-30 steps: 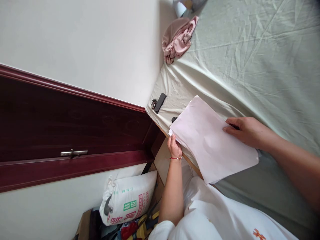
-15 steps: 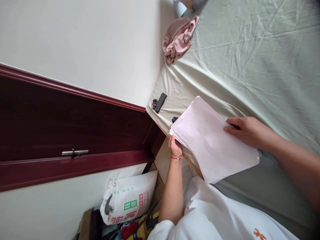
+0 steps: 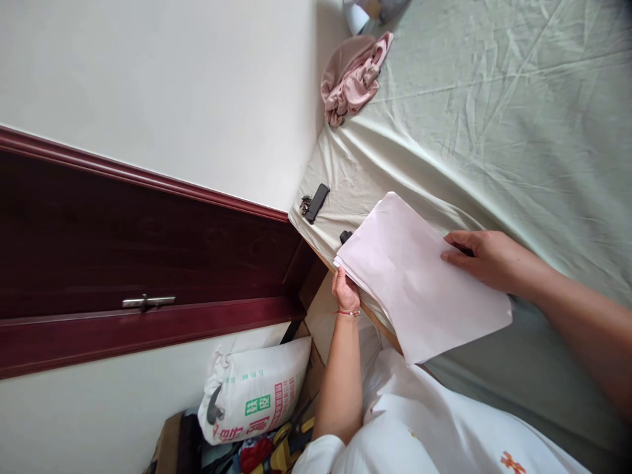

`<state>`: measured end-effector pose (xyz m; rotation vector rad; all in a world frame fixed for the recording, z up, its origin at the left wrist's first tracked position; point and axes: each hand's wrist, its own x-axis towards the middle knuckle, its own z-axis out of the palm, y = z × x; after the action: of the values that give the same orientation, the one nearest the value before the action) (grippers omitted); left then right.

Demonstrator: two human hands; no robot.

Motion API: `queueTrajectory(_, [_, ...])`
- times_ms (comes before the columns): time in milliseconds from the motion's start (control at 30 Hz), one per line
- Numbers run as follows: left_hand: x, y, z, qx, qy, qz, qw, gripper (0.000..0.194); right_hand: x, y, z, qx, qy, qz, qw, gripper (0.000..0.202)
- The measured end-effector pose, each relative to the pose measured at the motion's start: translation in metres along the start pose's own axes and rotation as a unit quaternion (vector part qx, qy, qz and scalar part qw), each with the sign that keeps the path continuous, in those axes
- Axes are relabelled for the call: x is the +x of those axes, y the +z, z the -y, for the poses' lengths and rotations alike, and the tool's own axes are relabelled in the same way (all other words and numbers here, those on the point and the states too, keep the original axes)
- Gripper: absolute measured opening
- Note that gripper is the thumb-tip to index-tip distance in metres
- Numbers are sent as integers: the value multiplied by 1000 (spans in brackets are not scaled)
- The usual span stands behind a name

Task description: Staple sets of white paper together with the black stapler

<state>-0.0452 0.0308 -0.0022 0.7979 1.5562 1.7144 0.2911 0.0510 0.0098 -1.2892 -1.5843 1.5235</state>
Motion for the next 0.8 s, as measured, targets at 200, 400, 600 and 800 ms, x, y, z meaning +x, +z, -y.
queueTrajectory(200, [1,-3,3,6,4,1,1000,33,1,-2,3,-36,6,-61,997,25])
queueTrajectory(400, [1,-4,3,-5,5,5,1000,34,1,-1,2,-49,-15,-69,996,29])
queueTrajectory(600, [0,-2,2,-12,2,15,1000,37,1,1,-2,-62,-32,-52,996,30])
queueTrajectory(800, [-1,-1,2,-5,2,14,1000,37,-1,-1,4,-71,-14,-34,997,29])
